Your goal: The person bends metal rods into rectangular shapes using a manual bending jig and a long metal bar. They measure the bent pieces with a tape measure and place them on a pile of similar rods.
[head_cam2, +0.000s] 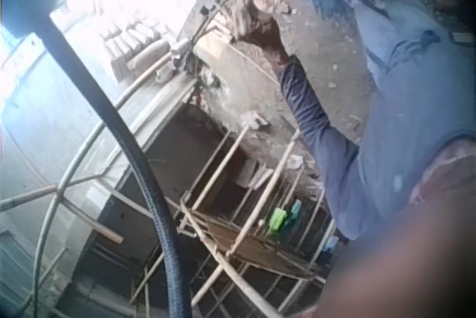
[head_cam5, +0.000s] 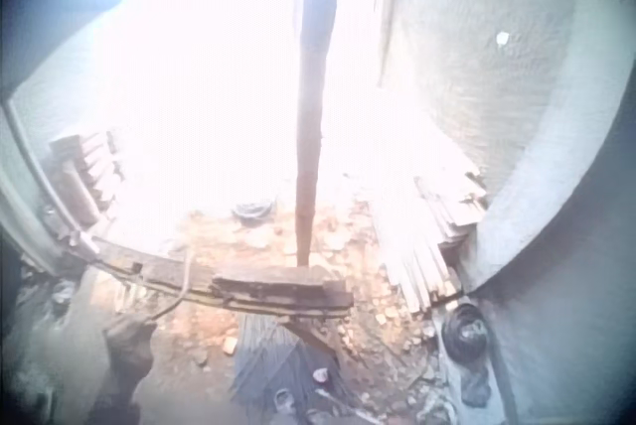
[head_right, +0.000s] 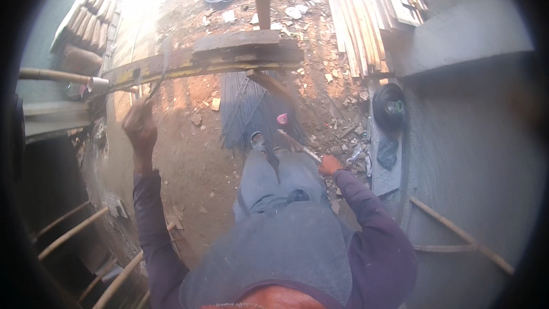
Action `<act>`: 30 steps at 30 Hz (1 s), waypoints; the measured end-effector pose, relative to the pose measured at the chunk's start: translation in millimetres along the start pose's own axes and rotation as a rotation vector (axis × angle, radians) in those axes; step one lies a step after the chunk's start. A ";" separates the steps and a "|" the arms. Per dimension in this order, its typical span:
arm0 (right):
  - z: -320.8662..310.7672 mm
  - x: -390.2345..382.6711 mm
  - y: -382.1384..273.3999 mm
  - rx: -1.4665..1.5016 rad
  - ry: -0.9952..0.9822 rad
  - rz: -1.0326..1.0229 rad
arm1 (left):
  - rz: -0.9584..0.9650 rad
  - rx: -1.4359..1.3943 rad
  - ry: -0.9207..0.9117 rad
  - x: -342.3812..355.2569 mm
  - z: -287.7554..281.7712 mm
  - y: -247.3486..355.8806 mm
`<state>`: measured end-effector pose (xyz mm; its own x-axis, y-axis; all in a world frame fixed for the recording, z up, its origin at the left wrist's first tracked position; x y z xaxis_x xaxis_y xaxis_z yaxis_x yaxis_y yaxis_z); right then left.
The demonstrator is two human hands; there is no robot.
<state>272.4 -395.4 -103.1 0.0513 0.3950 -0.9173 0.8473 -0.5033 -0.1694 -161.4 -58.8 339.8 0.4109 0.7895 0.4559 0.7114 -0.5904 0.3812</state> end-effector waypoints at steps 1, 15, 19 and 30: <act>-3.2 -8.7 4.1 0.028 0.038 0.024 | 0.092 -0.003 0.000 22.4 13.0 11.5; 37.5 -74.9 17.8 0.512 0.267 0.305 | 0.587 0.100 -0.565 141.7 310.4 57.4; 74.0 -79.3 13.9 0.590 0.204 0.380 | 0.510 0.056 -0.752 150.5 371.0 41.3; 95.1 -107.4 35.9 0.662 0.236 0.420 | 0.174 -0.139 -0.735 159.8 385.8 15.5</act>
<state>247.1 -529.0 -45.0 0.4671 0.1868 -0.8643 0.2489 -0.9657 -0.0742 135.2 123.0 108.2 0.8183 0.5632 -0.1147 0.5437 -0.6936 0.4726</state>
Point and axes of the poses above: each hand's wrist, its own x-axis towards the middle knuckle, its own z-axis out of the palm, y = z × x, the point moved 10 cm from there along x, towards the middle knuckle, and after that the axes turned 10 degrees about -y, right-handed, at the moved point
